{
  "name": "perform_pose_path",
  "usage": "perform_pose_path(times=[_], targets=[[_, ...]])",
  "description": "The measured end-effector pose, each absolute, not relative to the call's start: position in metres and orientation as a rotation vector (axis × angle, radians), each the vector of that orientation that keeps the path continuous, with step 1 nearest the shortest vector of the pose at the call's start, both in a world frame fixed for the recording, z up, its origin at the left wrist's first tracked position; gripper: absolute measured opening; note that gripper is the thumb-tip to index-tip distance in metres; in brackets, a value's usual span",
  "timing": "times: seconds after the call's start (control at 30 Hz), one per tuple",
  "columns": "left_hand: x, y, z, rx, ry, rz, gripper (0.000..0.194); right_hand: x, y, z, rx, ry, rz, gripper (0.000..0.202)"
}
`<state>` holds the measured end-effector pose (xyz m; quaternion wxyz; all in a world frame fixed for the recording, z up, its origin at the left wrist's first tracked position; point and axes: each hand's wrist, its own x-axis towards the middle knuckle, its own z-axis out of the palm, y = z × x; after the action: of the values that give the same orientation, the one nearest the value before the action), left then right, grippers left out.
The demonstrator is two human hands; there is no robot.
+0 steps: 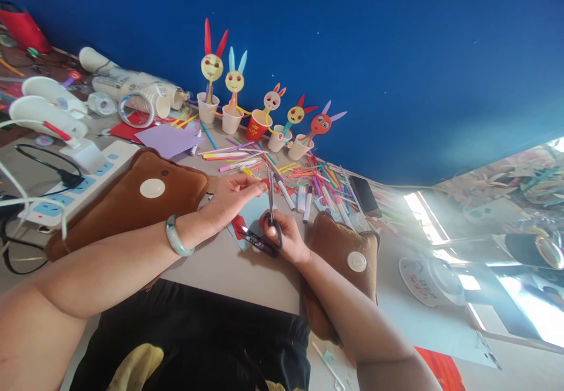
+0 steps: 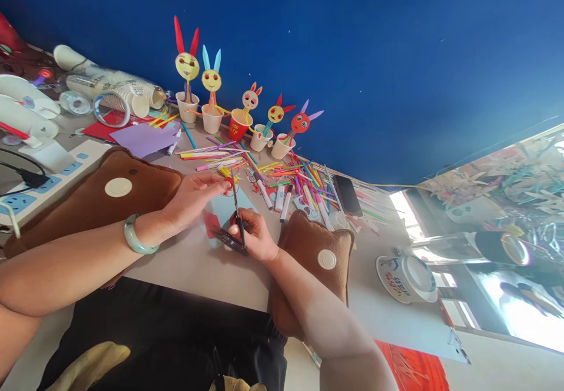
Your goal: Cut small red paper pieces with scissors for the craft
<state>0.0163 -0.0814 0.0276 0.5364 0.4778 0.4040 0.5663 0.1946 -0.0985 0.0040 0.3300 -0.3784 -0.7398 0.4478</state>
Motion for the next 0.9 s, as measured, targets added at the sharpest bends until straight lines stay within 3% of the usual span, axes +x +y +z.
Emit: perform_pose_path(times=[0.9], targets=[[0.0170, -0.0855, 0.0311, 1.150, 0.987, 1.336, 0.024, 0.1919, -0.0977, 0.0006, -1.012, -1.905, 1.194, 0.060]])
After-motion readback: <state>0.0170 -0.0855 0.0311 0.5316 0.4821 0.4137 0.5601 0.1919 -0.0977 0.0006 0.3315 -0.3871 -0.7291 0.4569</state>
